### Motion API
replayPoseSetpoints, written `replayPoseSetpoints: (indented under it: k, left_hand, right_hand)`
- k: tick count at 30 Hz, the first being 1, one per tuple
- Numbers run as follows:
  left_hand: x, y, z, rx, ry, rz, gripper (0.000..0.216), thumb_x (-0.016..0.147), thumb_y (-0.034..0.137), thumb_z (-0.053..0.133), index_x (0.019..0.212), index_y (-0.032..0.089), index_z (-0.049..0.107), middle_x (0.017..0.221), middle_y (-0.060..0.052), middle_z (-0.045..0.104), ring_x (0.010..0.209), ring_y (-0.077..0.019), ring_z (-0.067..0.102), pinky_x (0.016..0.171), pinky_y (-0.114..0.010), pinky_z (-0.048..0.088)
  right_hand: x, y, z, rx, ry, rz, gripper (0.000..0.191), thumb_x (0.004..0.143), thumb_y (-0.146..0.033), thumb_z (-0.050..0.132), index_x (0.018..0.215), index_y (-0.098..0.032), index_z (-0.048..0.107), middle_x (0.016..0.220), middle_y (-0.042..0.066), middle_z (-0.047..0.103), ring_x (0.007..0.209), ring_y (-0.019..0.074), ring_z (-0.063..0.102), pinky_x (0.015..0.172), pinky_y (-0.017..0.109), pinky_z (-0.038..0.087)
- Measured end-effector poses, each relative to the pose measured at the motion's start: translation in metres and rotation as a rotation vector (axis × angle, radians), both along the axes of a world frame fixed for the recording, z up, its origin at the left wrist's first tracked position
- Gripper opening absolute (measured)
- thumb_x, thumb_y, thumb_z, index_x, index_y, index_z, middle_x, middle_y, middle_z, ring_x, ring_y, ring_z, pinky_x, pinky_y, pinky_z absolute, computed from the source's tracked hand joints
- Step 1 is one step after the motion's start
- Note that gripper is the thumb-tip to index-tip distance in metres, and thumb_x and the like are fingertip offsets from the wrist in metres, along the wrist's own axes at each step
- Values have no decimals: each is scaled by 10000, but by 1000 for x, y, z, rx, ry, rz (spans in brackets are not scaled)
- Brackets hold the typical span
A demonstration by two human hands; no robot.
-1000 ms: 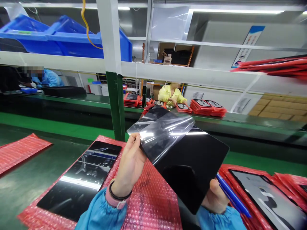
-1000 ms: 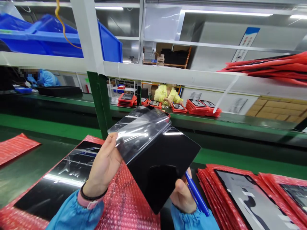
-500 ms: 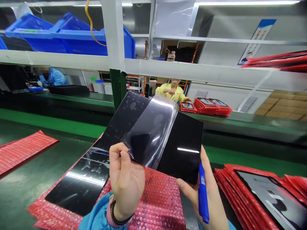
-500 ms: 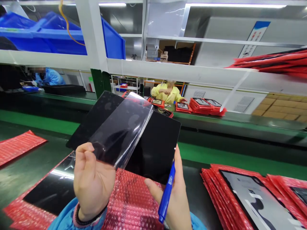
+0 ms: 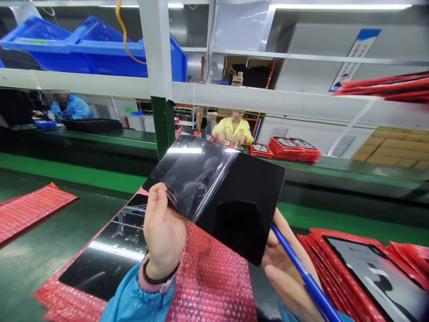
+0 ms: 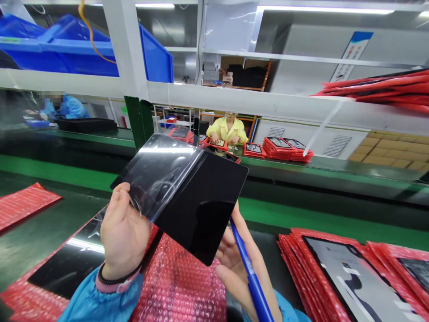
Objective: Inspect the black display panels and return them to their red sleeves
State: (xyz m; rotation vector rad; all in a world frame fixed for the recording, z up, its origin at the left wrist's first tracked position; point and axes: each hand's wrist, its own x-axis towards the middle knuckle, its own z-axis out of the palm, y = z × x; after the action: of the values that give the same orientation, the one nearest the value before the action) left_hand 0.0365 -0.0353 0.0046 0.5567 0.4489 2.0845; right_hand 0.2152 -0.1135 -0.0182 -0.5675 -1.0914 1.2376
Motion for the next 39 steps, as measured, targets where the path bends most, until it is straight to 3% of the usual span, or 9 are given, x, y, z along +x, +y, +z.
replayPoseSetpoints:
  k: [3,7,16,21,26,33,39]
  left_hand:
    - [-1,4,0,-15,-18,14,114,776,251,715,842,196,641,784,38,663,726,-92,643,688,-185,527]
    - [1,6,0,-22,-13,13,164,748,283,744,837,193,641,798,32,659,740,-101,637,689,-199,534]
    - [-2,7,1,-15,49,48,95,782,263,703,819,195,647,770,47,657,717,-85,619,684,-174,499]
    - [-8,18,-3,-103,95,113,60,801,168,634,786,193,687,795,46,664,797,-82,617,816,-168,464]
    - [-18,33,-13,-94,204,73,53,791,210,629,805,205,680,842,43,643,859,-103,595,918,-203,428]
    - [-30,48,-25,-39,268,181,46,763,213,677,731,180,685,830,37,626,829,-103,575,831,-191,454]
    - [-36,57,-33,33,323,240,45,773,198,666,742,181,694,833,21,633,848,-125,580,825,-219,471]
  right_hand:
    - [-8,-4,3,-51,36,-43,702,669,-304,832,1286,-475,542,927,-7,706,941,229,701,912,427,514]
    - [-15,-7,3,-66,33,-131,593,629,-283,864,1155,-458,652,899,-27,709,857,185,694,908,366,512]
    - [-11,-3,3,-12,-112,-168,272,768,-275,744,1028,-305,669,760,-9,663,697,157,621,698,263,521]
    - [-11,-5,5,-61,-107,-243,170,752,-343,754,880,-270,671,700,-11,636,643,153,592,654,269,504]
    - [-2,-7,7,-28,-209,-423,197,734,-400,741,694,-240,634,566,-22,547,578,166,560,591,286,496]
    - [5,-10,6,49,-497,-460,274,803,-441,626,638,-225,659,407,-29,442,402,159,455,477,308,449]
    - [11,-12,-8,57,-613,-560,302,839,-459,597,737,-207,729,512,12,572,537,197,555,573,313,485]
